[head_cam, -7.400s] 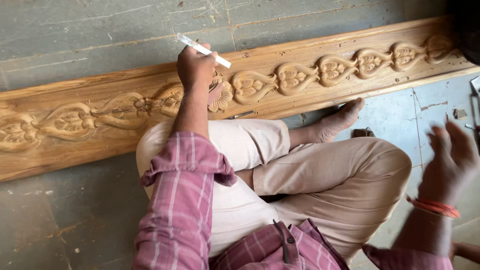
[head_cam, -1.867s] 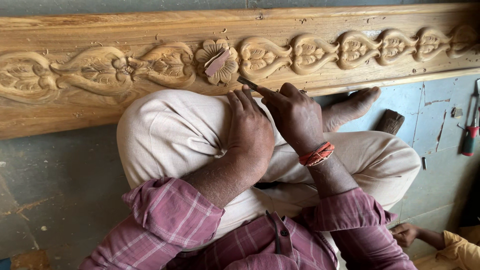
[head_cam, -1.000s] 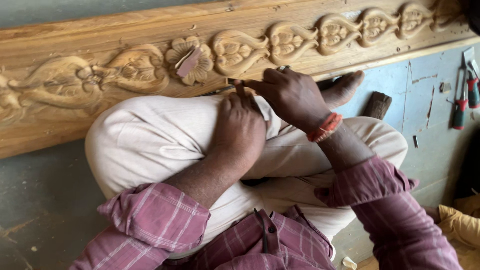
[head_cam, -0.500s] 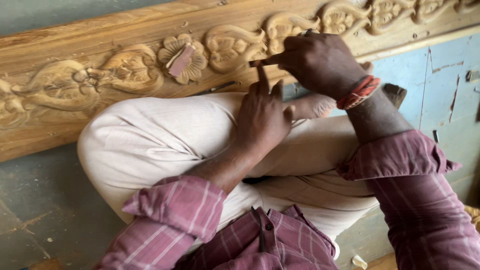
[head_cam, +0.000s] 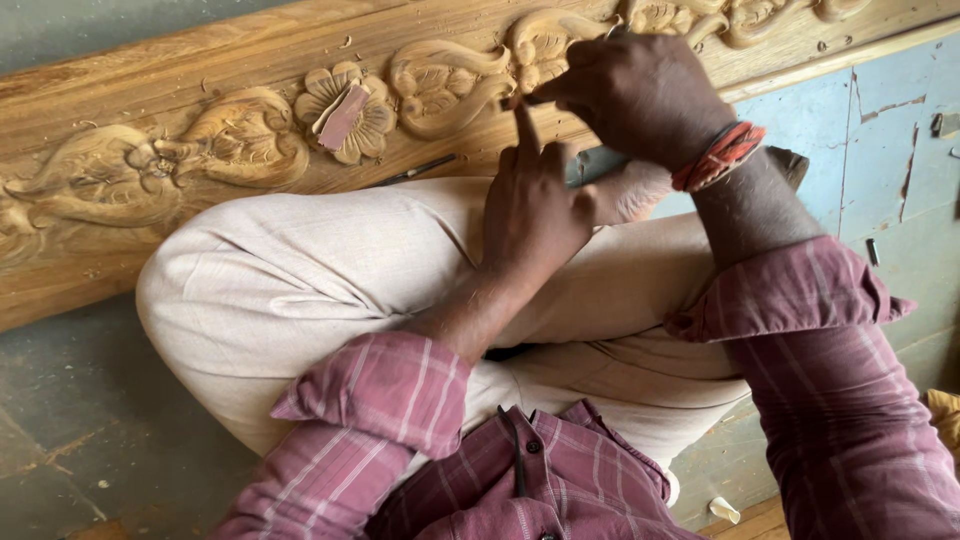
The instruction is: The person sits cross-legged on the floor and carves a floral pattern into a long wooden plank. They use a chisel and a wooden mallet to chip away wood, refining the details of the design. The person occasionally pauses to wipe away wood shavings with their hand.
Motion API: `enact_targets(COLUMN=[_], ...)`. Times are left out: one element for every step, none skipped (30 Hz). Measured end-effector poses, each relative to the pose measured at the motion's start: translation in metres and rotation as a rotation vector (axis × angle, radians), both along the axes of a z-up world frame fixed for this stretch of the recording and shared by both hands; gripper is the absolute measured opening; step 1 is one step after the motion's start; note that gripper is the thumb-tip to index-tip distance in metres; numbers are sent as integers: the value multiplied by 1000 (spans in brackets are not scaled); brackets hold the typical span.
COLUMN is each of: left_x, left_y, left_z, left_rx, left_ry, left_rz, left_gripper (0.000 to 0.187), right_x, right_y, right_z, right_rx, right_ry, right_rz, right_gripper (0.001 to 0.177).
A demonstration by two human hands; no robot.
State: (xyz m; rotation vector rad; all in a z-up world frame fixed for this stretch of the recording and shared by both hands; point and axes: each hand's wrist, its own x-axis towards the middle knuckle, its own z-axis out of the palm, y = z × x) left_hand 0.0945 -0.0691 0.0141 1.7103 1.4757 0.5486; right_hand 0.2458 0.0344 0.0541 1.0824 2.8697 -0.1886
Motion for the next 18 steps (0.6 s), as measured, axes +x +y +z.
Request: enact_targets(left_x=[-3, -5, -5, -5, -3, -1, 1, 2, 1, -2, -5, -9, -10, -10, -10, -10, -10, -10], left_y=[-9, -14, -18, -20, -20, -19, -14, -9, -4, 3, 8, 12, 13, 12, 10, 5, -1, -5], left_z=[0, -2, -3, -4, -5, -5, -7, -7, -9, -12, -13, -14, -15, -14, -14, -12, -11, -11], left_rx=[4, 9, -6, -20, -29, -3, 22, 47, 30, 14, 0, 7, 15, 23, 29, 35, 38, 39], left_ry=[22, 44, 70, 97, 114, 115, 117, 119, 83, 46, 12, 34, 49, 64, 79, 93, 112, 98], left_rz=[17, 34, 43, 51, 56, 46, 42, 38, 12, -14, -37, -37, -45, -54, -50, -46, -42, -24], left_gripper=[48, 46, 46, 46, 46, 47, 48, 49, 45, 41, 36, 39, 42, 45, 48, 50, 52, 50], right_x=[-3, -7, -10, -14, -13, -12, -10, -8, -8, -6, -6, -7, -5, -3, -4, -6, -9, -13], right_y=[-5, -8, -9, -10, -11, -11, -9, -8, -7, -7, -7, -8, -11, -15, -17, -20, -21, -21], right_z=[-4, -7, -10, -12, -12, -10, -9, -6, -6, -4, -2, -2, -1, -1, -2, -3, -5, -7], right_rx=[-22, -43, -35, -27, -15, -12, -11, -10, 1, 11, 24, 24, 25, 26, 26, 25, 22, 32], right_ry=[31, 62, 75, 88, 91, 82, 75, 68, 42, 15, -9, 2, 5, 8, 24, 39, 60, 54], right_rz=[6, 12, 21, 31, 37, 15, 0, -16, -38, -60, -80, -70, -70, -70, -60, -50, -40, -33], right_gripper=[14, 14, 12, 11, 10, 10, 11, 12, 10, 8, 8, 9, 11, 14, 16, 18, 20, 18])
